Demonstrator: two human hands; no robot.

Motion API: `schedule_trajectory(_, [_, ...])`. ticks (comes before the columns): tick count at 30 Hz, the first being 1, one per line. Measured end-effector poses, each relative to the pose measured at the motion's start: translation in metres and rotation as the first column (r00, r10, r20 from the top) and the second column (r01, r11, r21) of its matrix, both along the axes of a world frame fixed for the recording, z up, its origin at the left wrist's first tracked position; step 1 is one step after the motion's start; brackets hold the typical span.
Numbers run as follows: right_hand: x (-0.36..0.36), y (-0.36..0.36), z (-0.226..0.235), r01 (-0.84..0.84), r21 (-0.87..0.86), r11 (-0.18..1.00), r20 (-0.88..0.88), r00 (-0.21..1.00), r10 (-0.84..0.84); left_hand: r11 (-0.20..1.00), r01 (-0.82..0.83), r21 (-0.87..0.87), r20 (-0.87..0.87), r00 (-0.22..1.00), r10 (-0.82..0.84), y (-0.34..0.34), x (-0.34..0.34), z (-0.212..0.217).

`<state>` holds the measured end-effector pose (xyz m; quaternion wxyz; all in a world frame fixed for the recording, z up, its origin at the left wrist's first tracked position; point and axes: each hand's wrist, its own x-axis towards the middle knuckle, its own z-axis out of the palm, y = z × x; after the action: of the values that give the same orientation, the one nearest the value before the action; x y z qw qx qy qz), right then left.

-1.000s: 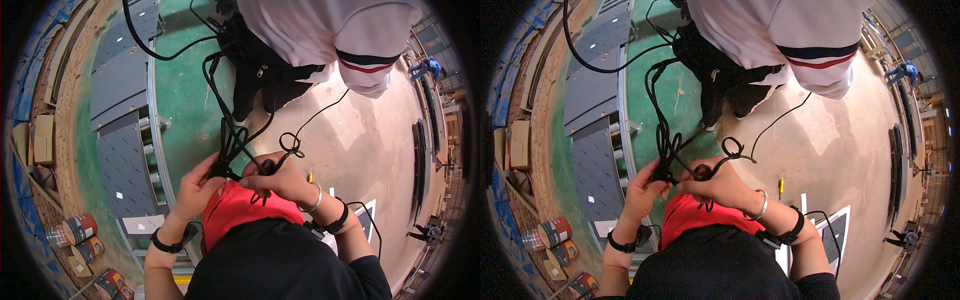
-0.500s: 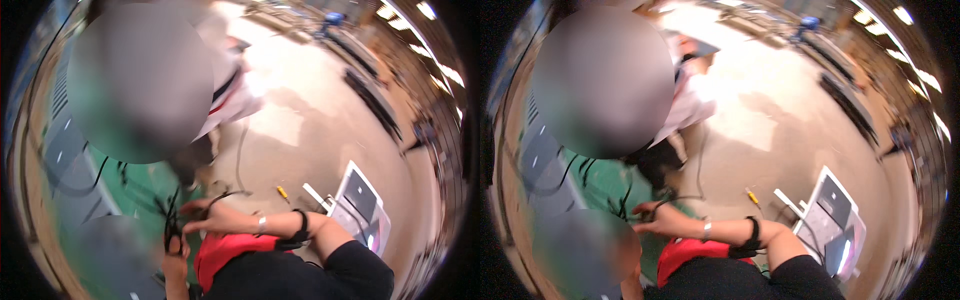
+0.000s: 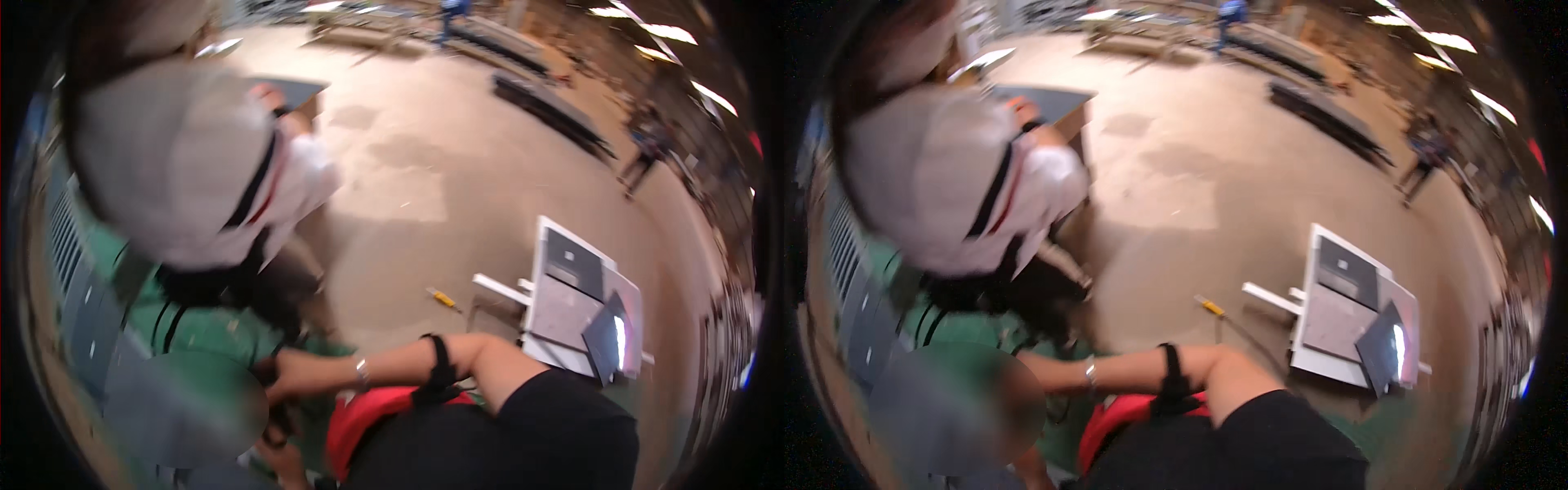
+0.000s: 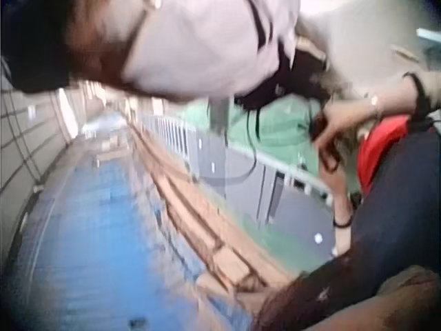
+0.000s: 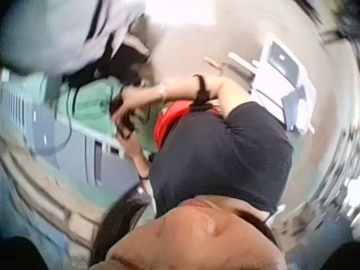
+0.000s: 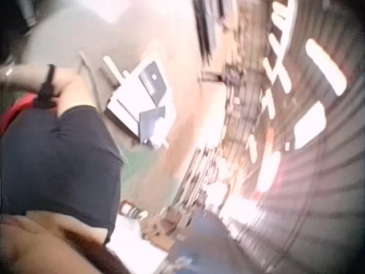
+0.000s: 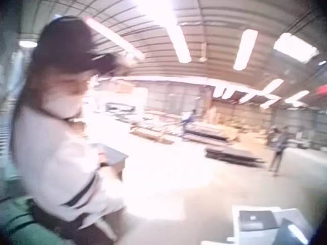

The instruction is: The recorder is organizing and securing black cables into a sensor pouch attached to a waist belt worn by another person.

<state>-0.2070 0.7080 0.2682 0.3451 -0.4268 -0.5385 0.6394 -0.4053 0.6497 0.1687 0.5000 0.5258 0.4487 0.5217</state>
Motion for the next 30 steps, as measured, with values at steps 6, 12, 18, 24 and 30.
schedule_trajectory(6, [-0.002,0.010,0.002,-0.032,-0.399,0.916,-0.467,0.867,-0.173,0.976,0.213,-0.041,0.459,0.872,-0.171,0.007,0.000,0.051])
schedule_trajectory(12, [-0.012,0.018,-0.002,0.036,-0.293,0.955,-0.589,0.780,-0.210,0.944,0.286,-0.166,0.352,0.911,-0.214,-0.013,-0.015,0.036])
schedule_trajectory(18, [-0.002,0.000,0.009,0.025,-0.183,0.983,-0.219,0.973,-0.066,0.926,0.376,-0.025,0.090,0.924,-0.373,0.037,-0.043,0.033])
schedule_trajectory(24, [-0.004,-0.012,0.002,0.064,-0.075,0.995,0.075,0.995,-0.059,0.702,0.610,-0.369,0.196,0.789,-0.582,0.047,0.013,0.078])
schedule_trajectory(30, [0.007,-0.026,0.021,0.114,-0.132,0.985,0.120,0.988,-0.098,0.581,0.651,-0.488,0.483,0.756,-0.442,0.037,0.003,0.064])
